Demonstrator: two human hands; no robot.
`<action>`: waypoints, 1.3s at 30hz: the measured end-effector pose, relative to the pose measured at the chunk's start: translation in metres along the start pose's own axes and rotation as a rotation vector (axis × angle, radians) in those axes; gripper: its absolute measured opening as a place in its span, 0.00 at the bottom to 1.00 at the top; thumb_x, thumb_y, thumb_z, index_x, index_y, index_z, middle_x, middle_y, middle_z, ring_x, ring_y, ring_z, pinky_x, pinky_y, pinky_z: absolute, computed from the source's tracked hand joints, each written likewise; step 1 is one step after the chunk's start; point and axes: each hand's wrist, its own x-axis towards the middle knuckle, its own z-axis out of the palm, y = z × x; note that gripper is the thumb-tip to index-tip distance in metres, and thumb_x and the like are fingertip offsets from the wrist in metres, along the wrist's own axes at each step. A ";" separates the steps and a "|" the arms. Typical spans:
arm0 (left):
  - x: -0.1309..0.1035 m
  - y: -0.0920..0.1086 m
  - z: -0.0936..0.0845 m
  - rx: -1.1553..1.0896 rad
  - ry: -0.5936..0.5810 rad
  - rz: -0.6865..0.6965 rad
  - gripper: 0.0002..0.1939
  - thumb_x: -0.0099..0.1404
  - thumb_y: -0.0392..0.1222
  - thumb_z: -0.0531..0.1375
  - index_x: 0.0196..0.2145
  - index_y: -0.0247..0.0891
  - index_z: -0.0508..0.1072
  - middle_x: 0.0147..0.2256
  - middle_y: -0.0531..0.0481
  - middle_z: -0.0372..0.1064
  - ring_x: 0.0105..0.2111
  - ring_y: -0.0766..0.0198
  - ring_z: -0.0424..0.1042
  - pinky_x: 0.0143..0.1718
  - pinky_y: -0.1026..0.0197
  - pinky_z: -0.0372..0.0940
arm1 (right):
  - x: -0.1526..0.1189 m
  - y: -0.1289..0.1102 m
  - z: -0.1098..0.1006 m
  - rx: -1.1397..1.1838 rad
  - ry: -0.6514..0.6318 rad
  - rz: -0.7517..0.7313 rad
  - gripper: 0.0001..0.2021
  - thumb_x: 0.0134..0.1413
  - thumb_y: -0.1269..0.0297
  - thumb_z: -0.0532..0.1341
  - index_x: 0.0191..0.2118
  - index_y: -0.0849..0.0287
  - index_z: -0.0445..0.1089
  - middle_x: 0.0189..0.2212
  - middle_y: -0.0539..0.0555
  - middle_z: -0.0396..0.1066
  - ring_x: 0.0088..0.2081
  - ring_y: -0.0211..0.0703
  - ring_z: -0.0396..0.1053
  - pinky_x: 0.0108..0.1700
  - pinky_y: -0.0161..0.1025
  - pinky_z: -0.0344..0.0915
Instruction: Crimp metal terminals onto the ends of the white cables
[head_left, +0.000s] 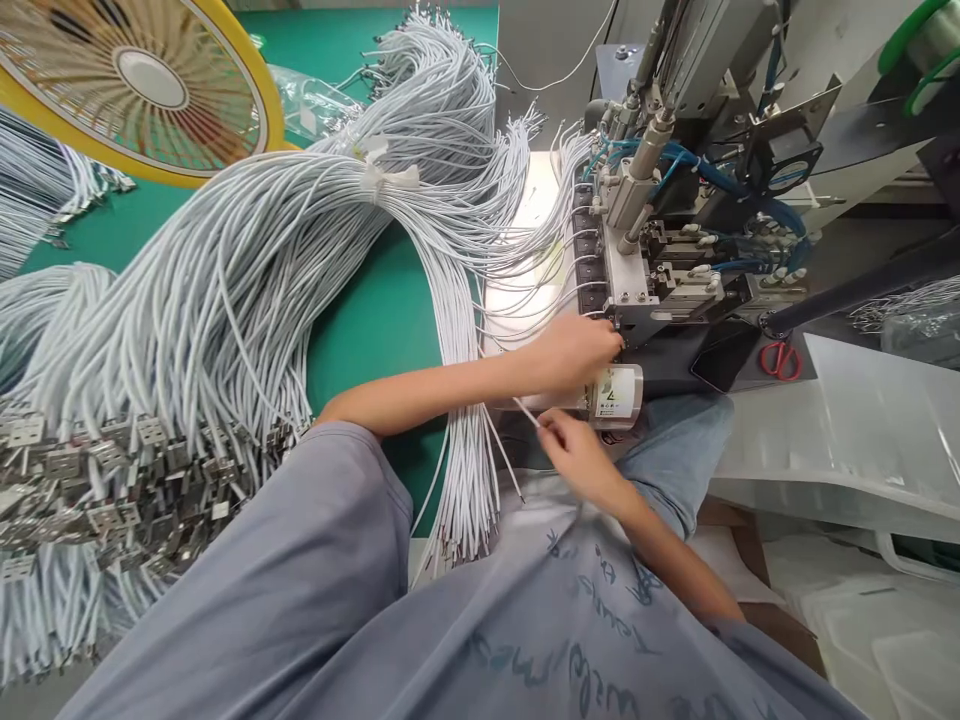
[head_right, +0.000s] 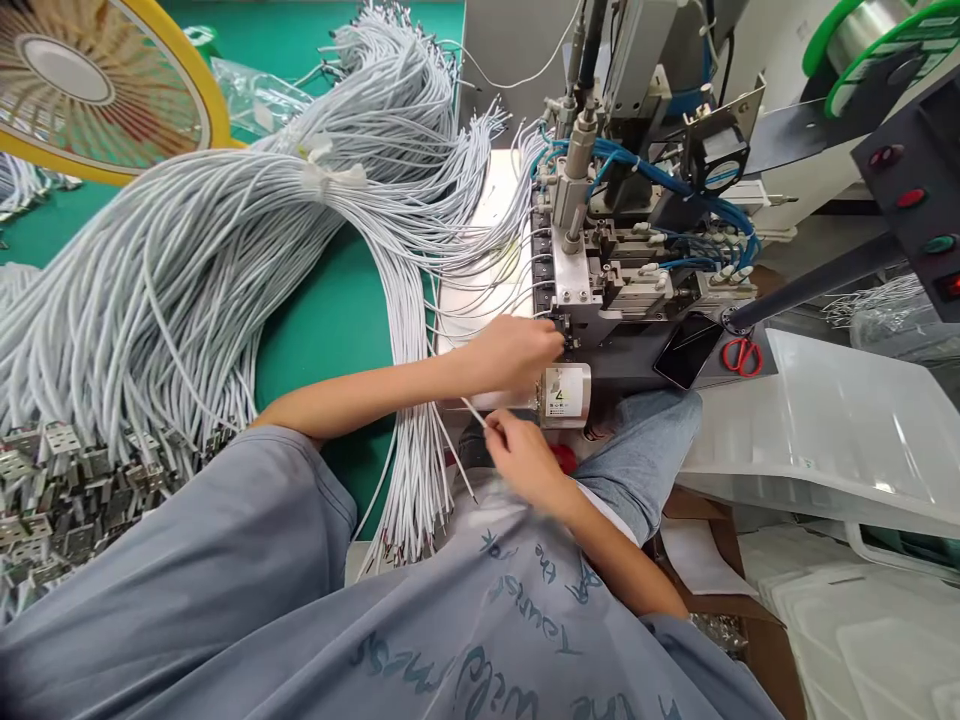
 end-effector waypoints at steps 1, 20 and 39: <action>-0.002 0.005 0.000 -0.054 0.016 0.046 0.13 0.66 0.35 0.50 0.33 0.32 0.73 0.30 0.43 0.71 0.30 0.60 0.71 0.25 0.61 0.54 | -0.001 0.001 -0.011 -0.015 0.052 0.001 0.08 0.56 0.64 0.52 0.32 0.58 0.67 0.24 0.50 0.68 0.26 0.40 0.63 0.29 0.36 0.55; -0.002 -0.001 0.003 -0.689 0.236 0.289 0.13 0.66 0.41 0.53 0.35 0.35 0.76 0.26 0.49 0.73 0.24 0.71 0.67 0.26 0.68 0.57 | -0.005 -0.001 -0.088 0.640 0.661 -0.095 0.11 0.51 0.55 0.58 0.34 0.57 0.68 0.26 0.51 0.68 0.26 0.38 0.67 0.33 0.40 0.68; -0.001 0.000 0.009 -0.753 0.252 0.344 0.14 0.67 0.37 0.50 0.36 0.34 0.75 0.26 0.49 0.66 0.26 0.69 0.65 0.27 0.68 0.58 | -0.005 -0.006 -0.106 0.283 0.573 -0.156 0.06 0.50 0.63 0.62 0.26 0.57 0.74 0.23 0.49 0.67 0.26 0.36 0.62 0.27 0.35 0.59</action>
